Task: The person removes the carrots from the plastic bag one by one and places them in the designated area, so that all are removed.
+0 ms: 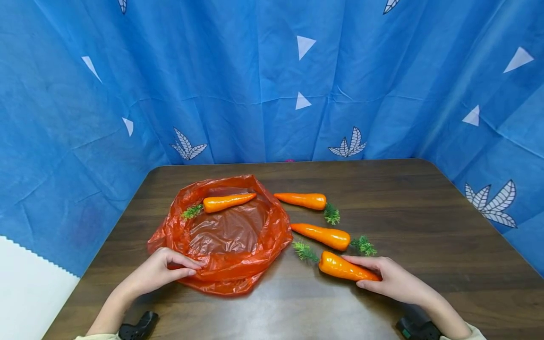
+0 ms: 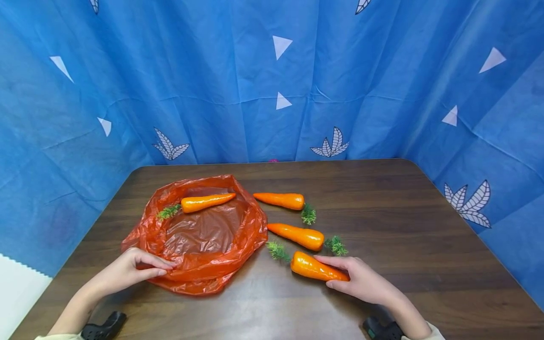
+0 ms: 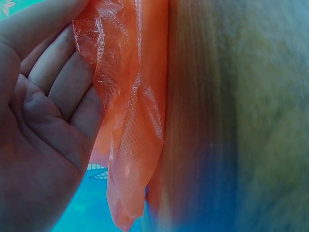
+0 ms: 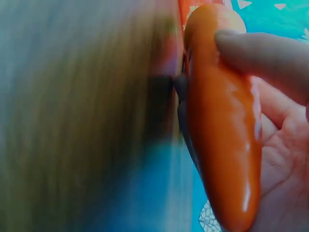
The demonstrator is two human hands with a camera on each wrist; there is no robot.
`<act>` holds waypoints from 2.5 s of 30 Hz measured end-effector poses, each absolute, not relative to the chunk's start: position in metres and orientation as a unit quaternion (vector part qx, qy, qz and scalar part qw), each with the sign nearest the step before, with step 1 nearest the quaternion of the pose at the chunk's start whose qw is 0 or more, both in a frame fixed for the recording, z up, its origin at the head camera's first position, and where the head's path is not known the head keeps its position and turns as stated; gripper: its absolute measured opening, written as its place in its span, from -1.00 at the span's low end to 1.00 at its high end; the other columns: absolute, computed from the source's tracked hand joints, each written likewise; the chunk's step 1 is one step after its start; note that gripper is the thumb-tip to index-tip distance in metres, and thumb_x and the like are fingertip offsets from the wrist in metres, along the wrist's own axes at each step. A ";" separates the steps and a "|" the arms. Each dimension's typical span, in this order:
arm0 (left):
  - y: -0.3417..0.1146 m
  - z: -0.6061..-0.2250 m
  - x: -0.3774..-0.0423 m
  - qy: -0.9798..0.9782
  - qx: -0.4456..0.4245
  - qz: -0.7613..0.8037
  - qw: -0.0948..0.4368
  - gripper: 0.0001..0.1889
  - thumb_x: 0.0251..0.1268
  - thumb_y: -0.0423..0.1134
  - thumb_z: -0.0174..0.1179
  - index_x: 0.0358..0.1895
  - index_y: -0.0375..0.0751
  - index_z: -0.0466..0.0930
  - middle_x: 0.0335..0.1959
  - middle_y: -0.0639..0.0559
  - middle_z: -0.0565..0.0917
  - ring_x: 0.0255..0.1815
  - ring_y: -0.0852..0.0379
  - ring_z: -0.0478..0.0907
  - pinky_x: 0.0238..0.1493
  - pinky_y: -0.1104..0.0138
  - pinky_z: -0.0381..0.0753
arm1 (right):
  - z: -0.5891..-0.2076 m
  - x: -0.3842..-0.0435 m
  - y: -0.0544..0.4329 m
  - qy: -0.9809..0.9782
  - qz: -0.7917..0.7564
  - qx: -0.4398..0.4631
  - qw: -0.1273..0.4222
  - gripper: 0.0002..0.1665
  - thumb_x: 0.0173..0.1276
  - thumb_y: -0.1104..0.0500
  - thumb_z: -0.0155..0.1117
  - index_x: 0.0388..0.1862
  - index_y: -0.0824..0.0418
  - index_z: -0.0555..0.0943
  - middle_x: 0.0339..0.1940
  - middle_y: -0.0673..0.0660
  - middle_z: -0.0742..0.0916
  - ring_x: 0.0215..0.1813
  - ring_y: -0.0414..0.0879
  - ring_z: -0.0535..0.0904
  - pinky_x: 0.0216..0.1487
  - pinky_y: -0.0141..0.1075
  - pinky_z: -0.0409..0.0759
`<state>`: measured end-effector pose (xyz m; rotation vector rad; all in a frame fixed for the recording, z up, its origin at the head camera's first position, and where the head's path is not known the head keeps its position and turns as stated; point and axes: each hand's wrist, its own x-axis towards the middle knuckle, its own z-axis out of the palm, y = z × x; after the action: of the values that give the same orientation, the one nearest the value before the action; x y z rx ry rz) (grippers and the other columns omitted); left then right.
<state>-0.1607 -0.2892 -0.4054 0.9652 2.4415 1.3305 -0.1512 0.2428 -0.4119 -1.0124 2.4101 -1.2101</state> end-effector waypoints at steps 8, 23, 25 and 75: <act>-0.289 -0.406 -0.161 0.823 0.325 0.454 0.105 -0.82 0.23 -0.33 0.24 -0.15 -0.29 0.72 -0.19 0.00 0.70 -0.16 0.19 0.62 -0.23 0.37 0.59 | -0.417 -0.151 0.238 0.845 -0.386 -0.355 0.103 -0.38 0.30 0.10 0.28 0.31 0.23 0.40 0.12 0.09 0.60 -0.10 -0.22 0.52 -0.17 -0.38 0.51; -0.289 -0.405 -0.160 0.825 0.326 0.449 0.105 -0.82 0.23 -0.32 0.23 -0.15 -0.28 0.72 -0.20 0.00 0.70 -0.14 0.21 0.61 -0.19 0.40 0.57 | -0.418 -0.150 0.234 0.874 -0.328 -0.353 0.060 -0.34 0.24 0.00 0.33 0.31 0.12 0.44 0.14 0.04 0.59 0.04 -0.16 0.53 -0.02 -0.30 0.52; -0.289 -0.405 -0.160 0.827 0.322 0.447 0.107 -0.82 0.24 -0.31 0.23 -0.15 -0.27 0.72 -0.19 0.01 0.70 -0.13 0.21 0.61 -0.18 0.41 0.57 | -0.419 -0.150 0.233 0.877 -0.323 -0.352 0.054 -0.35 0.24 0.00 0.33 0.31 0.10 0.44 0.13 0.05 0.60 0.04 -0.15 0.53 -0.02 -0.29 0.53; -0.290 -0.407 -0.161 0.833 0.322 0.439 0.100 -0.83 0.24 -0.30 0.23 -0.16 -0.22 0.73 -0.20 0.08 0.71 -0.16 0.19 0.62 -0.21 0.39 0.58 | -0.383 -0.141 0.235 0.843 -0.424 -0.327 0.052 -0.37 0.26 0.16 0.31 0.32 0.13 0.41 0.23 0.07 0.54 0.14 -0.06 0.50 0.00 -0.26 0.53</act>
<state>-0.1607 -0.2900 -0.4066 0.9526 2.4611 1.2967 -0.1407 0.2349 -0.3832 -0.9956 2.5630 -1.2891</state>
